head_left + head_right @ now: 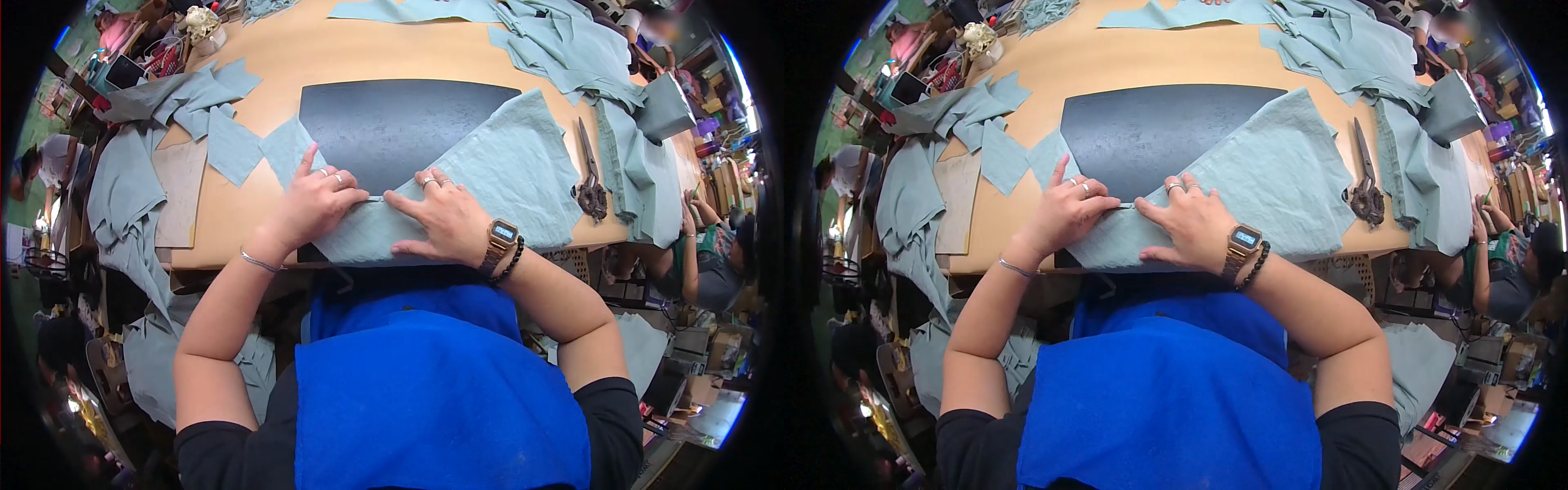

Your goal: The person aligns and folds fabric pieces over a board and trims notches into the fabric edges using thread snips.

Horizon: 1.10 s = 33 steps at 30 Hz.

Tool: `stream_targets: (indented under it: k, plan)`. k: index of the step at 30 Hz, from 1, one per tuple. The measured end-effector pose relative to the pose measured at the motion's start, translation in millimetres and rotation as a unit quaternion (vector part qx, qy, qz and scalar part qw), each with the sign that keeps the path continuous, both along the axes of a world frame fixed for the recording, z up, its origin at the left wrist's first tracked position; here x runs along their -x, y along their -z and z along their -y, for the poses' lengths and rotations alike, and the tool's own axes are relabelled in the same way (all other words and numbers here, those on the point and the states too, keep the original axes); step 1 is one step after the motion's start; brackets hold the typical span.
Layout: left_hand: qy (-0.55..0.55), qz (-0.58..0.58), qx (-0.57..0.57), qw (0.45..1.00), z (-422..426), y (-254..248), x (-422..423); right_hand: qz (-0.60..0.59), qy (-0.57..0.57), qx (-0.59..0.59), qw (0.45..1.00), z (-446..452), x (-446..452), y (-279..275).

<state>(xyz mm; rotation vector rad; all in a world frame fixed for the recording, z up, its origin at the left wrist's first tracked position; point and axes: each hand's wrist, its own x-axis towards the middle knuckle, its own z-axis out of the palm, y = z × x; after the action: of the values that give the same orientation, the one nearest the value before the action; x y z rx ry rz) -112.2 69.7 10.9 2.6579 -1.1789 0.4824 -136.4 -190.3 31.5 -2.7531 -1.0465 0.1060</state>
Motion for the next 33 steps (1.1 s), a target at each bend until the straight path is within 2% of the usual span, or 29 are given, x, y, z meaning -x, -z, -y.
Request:
stream_targets:
  k: [14, 17, 19, 22, 24, 27, 29, 33]
  plan:
    - [0.018, 0.017, -0.028, 0.999, -22.8, -11.8, -4.6, -0.036, 0.0, 0.07, 0.997, -21.5, -4.7, -27.6]
    - [-0.001, 0.024, -0.035, 0.999, -21.7, -13.5, -3.1, 0.0, 0.02, 0.122, 0.992, -34.4, -2.7, -26.4]
    - [-0.011, 0.029, -0.02, 0.999, -24.2, -6.9, -2.5, 0.002, 0.01, 0.114, 0.993, -28.7, -2.4, -25.8]
    - [-0.065, 0.027, -0.029, 0.997, -19.0, -15.3, 8.2, 0.003, -0.025, 0.066, 0.997, -2.4, -9.6, -13.1]
    - [-0.109, 0.013, -0.024, 0.994, -12.4, -18.1, 20.6, 0.049, -0.029, 0.026, 0.998, 10.5, -8.6, -1.0]
    - [-0.222, -0.001, 0.057, 0.973, 8.6, -20.8, 53.2, 0.051, -0.01, -0.014, 0.999, 13.5, -1.7, 8.2]
    - [-0.259, -0.048, 0.061, 0.963, 18.4, -18.0, 81.5, 0.053, 0.002, -0.033, 0.998, 13.9, 2.7, 13.3]
    - [-0.359, -0.1, 0.116, 0.921, 6.9, 18.2, 96.4, 0.026, 0.021, -0.048, 0.998, 26.1, 3.0, 23.0]
